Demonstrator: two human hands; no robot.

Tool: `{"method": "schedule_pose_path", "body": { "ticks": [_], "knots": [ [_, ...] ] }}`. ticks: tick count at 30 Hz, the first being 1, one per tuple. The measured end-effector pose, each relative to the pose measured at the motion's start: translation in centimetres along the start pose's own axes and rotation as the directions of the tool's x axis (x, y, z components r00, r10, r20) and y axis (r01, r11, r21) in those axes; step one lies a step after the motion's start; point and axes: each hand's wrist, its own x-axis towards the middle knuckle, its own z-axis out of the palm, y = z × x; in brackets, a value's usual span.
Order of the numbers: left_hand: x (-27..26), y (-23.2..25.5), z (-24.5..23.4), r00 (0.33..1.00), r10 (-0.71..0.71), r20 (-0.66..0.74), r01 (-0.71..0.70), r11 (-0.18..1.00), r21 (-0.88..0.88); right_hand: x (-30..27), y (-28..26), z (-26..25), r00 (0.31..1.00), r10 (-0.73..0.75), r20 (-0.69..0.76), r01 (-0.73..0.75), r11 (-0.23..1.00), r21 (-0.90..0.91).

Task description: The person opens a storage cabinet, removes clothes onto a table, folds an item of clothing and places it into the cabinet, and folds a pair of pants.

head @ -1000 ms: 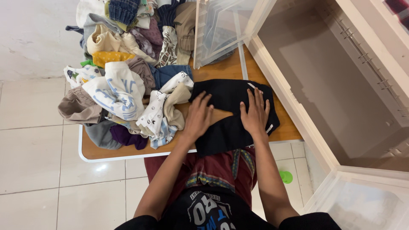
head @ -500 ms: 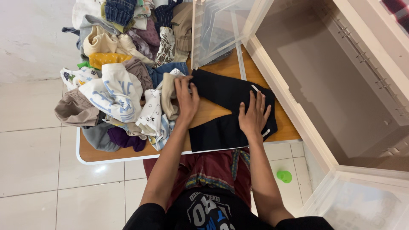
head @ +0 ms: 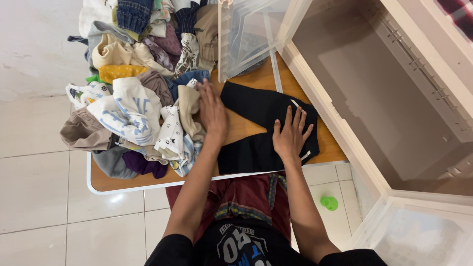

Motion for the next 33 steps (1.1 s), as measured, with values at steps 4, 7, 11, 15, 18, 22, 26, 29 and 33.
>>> {"method": "schedule_pose_path", "body": {
  "ticks": [4,7,11,15,18,22,26,29,33],
  "knots": [
    [-2.2,4.1,-3.4,0.994,0.095,0.059,-0.101,0.989,0.108,0.2,-0.3,0.0,1.0,-0.006,0.019,0.006,1.0,0.012],
    [-3.7,6.4,-4.0,0.959,0.264,0.098,-0.24,0.948,-0.21,0.4,-0.3,0.0,0.999,-0.016,0.029,0.016,1.0,0.012],
    [-4.5,6.8,-3.0,0.883,0.407,0.235,-0.327,0.891,-0.316,0.4,-0.5,-0.8,0.999,-0.026,0.044,0.025,0.999,0.022],
    [-4.8,6.1,-2.0,0.881,0.406,0.243,-0.33,0.895,-0.3,0.6,-1.7,-1.0,0.997,0.042,0.058,-0.042,0.999,-0.003],
    [-5.3,5.9,-1.7,0.882,0.404,0.242,-0.335,0.9,-0.28,0.8,-1.9,-0.4,0.993,-0.12,0.011,0.12,0.992,0.032],
    [-5.5,5.7,-2.0,0.901,0.349,0.256,-0.3,0.93,-0.21,1.3,-1.5,0.1,0.983,-0.165,0.076,0.164,0.986,0.015],
    [-5.9,4.9,-2.9,0.928,0.255,0.271,-0.224,0.965,-0.139,1.4,-1.0,0.6,0.978,-0.196,0.068,0.197,0.98,-0.011],
    [-6.0,4.8,-3.9,0.95,0.236,0.206,-0.205,0.966,-0.158,1.3,-0.9,0.7,0.977,-0.21,0.045,0.211,0.977,-0.018],
    [-5.0,5.6,-4.9,0.938,0.24,0.248,-0.221,0.97,-0.105,1.3,-1.1,0.6,0.978,-0.205,0.04,0.207,0.978,-0.034]
  ]
}}
